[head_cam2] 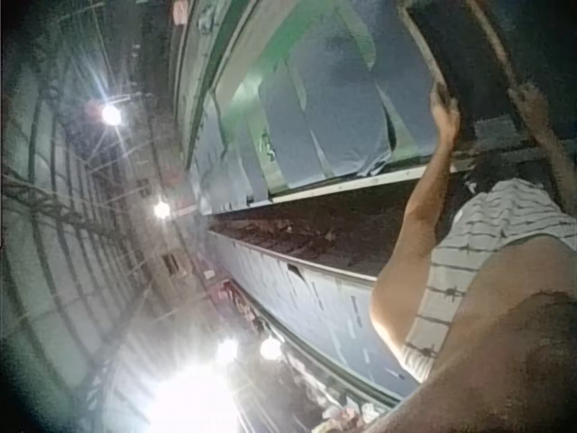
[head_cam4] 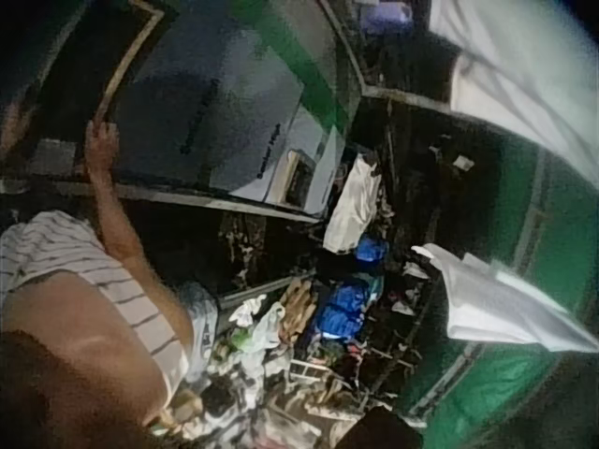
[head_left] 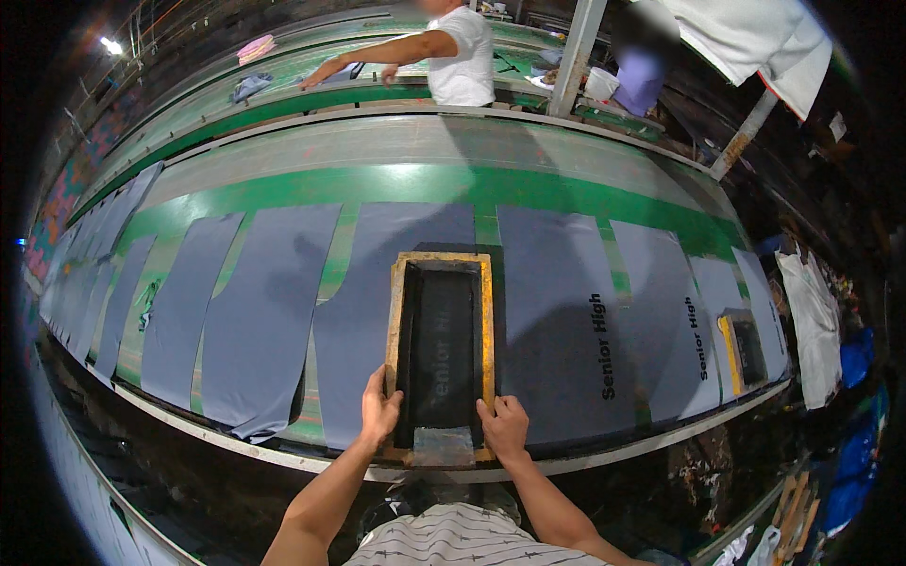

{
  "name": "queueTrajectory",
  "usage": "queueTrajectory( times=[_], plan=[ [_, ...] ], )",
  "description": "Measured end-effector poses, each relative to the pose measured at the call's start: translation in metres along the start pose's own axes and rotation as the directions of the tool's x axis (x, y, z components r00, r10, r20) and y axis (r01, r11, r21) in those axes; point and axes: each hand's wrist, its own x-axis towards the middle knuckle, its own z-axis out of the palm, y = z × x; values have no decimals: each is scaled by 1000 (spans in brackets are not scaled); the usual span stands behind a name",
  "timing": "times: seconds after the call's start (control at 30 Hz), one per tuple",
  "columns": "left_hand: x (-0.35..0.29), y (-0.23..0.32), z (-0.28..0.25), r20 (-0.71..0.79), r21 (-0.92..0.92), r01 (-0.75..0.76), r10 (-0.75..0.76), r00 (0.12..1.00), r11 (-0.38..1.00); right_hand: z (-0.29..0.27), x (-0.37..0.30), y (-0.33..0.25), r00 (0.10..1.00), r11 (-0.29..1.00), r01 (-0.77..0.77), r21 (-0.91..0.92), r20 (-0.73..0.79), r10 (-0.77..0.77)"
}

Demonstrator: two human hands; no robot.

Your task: The person uses a screen printing frame and squeegee to apply ink onto gray t-shirts laid out on a long table. The person repeatedly positions the frame, pulls the squeegee across the screen, and lifts the frame to reveal printed text on each shirt.

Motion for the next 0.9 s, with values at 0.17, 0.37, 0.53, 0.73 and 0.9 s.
queueTrajectory(
  times=[0.17,0.37,0.53,0.73,0.9],
  plan=[
    [1,-6,-1,-6,99,-28,28,1000,995,-10,9,-14,970,960,-244,134,39,241],
    [3,-11,3,-18,77,-75,77,997,994,-12,8,-14,966,956,-257,139,48,253],
    [2,-14,1,-1,30,-27,27,1000,999,-8,7,-12,974,965,-226,132,47,221],
    [2,-9,1,5,74,-47,46,999,996,2,-1,-5,965,954,-264,140,32,262],
    [-1,-5,-2,-15,163,-73,76,997,984,-20,15,-16,848,842,-513,167,248,468]
  ],
)
